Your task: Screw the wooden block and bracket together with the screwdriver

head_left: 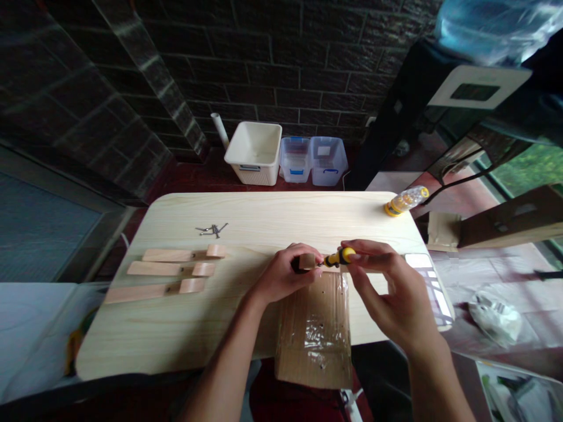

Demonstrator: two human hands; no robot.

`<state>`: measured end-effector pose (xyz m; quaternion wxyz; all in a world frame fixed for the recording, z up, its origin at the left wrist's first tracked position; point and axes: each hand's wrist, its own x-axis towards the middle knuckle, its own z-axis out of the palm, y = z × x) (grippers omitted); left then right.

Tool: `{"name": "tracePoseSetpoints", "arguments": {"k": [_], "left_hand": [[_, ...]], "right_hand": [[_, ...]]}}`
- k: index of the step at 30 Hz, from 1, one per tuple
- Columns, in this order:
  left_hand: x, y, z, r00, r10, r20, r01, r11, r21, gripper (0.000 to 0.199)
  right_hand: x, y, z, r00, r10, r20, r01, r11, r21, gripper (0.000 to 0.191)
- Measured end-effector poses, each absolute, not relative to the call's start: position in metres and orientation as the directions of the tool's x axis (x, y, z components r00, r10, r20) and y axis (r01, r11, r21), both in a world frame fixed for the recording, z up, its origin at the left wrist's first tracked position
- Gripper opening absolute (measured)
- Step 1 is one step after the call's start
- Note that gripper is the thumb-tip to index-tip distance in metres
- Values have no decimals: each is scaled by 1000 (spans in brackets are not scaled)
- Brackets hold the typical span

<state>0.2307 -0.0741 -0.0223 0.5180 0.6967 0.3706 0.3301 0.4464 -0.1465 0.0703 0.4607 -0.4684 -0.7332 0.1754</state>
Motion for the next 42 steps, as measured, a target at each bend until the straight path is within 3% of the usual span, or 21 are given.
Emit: {"name": "tracePoseSetpoints", "arguments": {"k": [30,36,42], "left_hand": [[231,-74,-22,498,863,90,168,-198,966,15],[231,-74,-21,500,862,88,176,-200,964,13],[231,-74,-22,508,857,86,179,-202,963,14]], "right_hand": [[449,-145,65,-136,847,513,496,507,-705,24],[447,-147,66,-127,876,465,427,472,-771,27],[449,-145,66,-143,851,505,483,505,-715,25]]}}
